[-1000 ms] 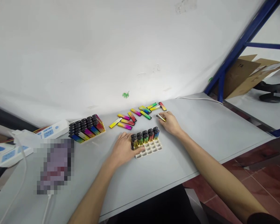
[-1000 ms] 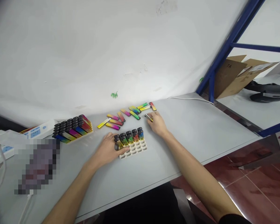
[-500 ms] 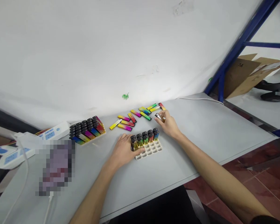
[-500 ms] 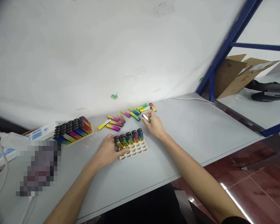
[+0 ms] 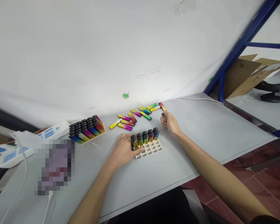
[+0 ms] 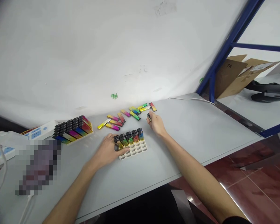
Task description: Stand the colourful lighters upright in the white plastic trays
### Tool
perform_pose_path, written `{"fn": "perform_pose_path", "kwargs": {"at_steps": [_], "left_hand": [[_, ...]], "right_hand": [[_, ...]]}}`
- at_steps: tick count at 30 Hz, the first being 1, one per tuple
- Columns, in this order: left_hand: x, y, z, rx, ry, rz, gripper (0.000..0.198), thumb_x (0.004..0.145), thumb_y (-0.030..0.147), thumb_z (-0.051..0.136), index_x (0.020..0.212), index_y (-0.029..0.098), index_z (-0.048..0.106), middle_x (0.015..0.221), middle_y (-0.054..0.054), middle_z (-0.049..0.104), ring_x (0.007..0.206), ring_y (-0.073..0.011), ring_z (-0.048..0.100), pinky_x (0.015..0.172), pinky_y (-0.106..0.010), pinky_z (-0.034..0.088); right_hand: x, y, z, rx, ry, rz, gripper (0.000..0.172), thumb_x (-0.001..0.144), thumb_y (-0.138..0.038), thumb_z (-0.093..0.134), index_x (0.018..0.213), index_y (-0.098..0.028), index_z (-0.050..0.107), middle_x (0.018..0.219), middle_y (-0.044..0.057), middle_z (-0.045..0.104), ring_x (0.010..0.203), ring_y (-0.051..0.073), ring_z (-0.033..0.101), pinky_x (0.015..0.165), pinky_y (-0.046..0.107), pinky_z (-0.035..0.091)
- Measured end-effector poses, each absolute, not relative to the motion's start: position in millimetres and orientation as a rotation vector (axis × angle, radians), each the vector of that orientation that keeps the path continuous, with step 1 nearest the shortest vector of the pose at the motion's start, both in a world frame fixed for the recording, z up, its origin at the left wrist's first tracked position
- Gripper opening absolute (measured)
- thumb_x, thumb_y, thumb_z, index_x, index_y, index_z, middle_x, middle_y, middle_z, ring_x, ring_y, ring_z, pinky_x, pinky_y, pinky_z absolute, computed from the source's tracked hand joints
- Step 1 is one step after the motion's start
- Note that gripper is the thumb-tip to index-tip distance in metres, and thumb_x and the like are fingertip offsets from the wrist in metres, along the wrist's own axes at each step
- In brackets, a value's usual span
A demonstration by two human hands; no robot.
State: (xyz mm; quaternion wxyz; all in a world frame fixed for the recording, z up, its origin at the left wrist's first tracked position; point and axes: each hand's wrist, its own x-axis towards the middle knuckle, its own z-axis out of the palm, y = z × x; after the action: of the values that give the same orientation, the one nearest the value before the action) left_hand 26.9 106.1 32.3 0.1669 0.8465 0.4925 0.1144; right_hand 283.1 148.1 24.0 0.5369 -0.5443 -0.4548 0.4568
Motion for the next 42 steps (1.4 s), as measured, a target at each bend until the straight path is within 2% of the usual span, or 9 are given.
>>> {"fn": "perform_pose_path", "kwargs": {"at_steps": [7,15,20,26,31,34,37,39,42], "left_hand": [[27.7,105.4,35.2,2.404,1.403,0.302,0.039,0.083,0.061,0.062,0.088,0.023,0.069,0.098,-0.008,0.066,0.100,-0.0296,0.052,0.092,-0.042,0.042],[25.4,106.0,33.4,2.419,1.396,0.326,0.046,0.081,0.066,0.061,0.092,0.022,0.069,0.099,-0.008,0.066,0.100,-0.0295,0.052,0.089,-0.041,0.042],[19.5,107.8,31.7,2.392,1.375,0.333,0.052,0.076,0.071,0.063,0.095,0.022,0.067,0.099,-0.008,0.064,0.101,-0.0295,0.052,0.090,-0.041,0.041],[12.3,110.0,36.8,2.346,1.334,0.337,0.047,0.074,0.068,0.065,0.081,0.022,0.056,0.088,-0.005,0.061,0.091,-0.0263,0.055,0.080,-0.038,0.044],[9.9,108.8,42.5,2.388,1.318,0.330,0.032,0.081,0.050,0.062,0.074,0.023,0.046,0.083,-0.003,0.060,0.085,-0.0238,0.055,0.077,-0.037,0.045],[10.0,108.3,42.4,2.409,1.309,0.344,0.025,0.082,0.041,0.059,0.073,0.023,0.046,0.081,-0.003,0.060,0.084,-0.0232,0.056,0.077,-0.036,0.045],[9.9,108.5,40.2,2.413,1.299,0.351,0.020,0.081,0.036,0.058,0.072,0.023,0.046,0.079,-0.003,0.059,0.085,-0.0236,0.056,0.077,-0.037,0.045],[9.5,108.8,38.9,2.416,1.289,0.355,0.017,0.080,0.033,0.057,0.071,0.023,0.046,0.078,-0.003,0.059,0.084,-0.0236,0.056,0.076,-0.036,0.045],[8.4,108.9,38.3,2.419,1.268,0.360,0.014,0.079,0.030,0.057,0.072,0.023,0.047,0.077,-0.003,0.060,0.085,-0.0238,0.056,0.075,-0.036,0.045]], "right_hand": [[283.2,149.4,26.0,-1.228,-0.952,1.162,0.047,0.092,-0.045,0.036,0.052,-0.022,0.039,0.044,-0.008,0.020,0.039,0.008,0.013,0.042,0.025,0.012],[282.3,151.9,22.5,-1.252,-0.895,1.219,0.051,0.093,-0.055,0.037,0.054,-0.023,0.038,0.046,-0.008,0.021,0.039,0.008,0.014,0.040,0.025,0.010],[282.3,151.2,23.1,-1.250,-0.892,1.243,0.048,0.093,-0.047,0.036,0.052,-0.023,0.036,0.045,-0.007,0.020,0.039,0.008,0.012,0.040,0.025,0.009],[282.4,154.3,16.6,-1.257,-0.924,1.198,0.048,0.093,-0.048,0.035,0.052,-0.023,0.036,0.047,-0.007,0.020,0.039,0.008,0.013,0.040,0.025,0.011],[286.2,142.0,16.1,-1.294,-1.124,1.017,0.047,0.095,-0.054,0.031,0.076,-0.019,0.057,0.057,-0.005,0.039,0.044,0.010,0.031,0.044,0.025,0.026],[293.4,120.0,29.6,-1.386,-1.343,0.839,0.042,0.096,-0.052,0.039,0.081,-0.018,0.060,0.075,0.001,0.057,0.065,0.014,0.053,0.064,0.027,0.043],[301.4,90.9,54.6,-1.443,-1.542,0.607,0.030,0.092,-0.049,0.055,0.088,-0.020,0.066,0.096,0.005,0.065,0.090,0.019,0.059,0.082,0.032,0.045],[303.1,71.0,73.6,-1.463,-1.597,0.445,0.025,0.086,-0.047,0.066,0.088,-0.023,0.069,0.095,0.005,0.065,0.088,0.020,0.059,0.082,0.034,0.046],[293.2,46.2,95.4,-1.418,-1.659,0.466,0.024,0.085,-0.047,0.070,0.089,-0.024,0.070,0.089,0.005,0.067,0.078,0.020,0.062,0.072,0.033,0.048]]}}
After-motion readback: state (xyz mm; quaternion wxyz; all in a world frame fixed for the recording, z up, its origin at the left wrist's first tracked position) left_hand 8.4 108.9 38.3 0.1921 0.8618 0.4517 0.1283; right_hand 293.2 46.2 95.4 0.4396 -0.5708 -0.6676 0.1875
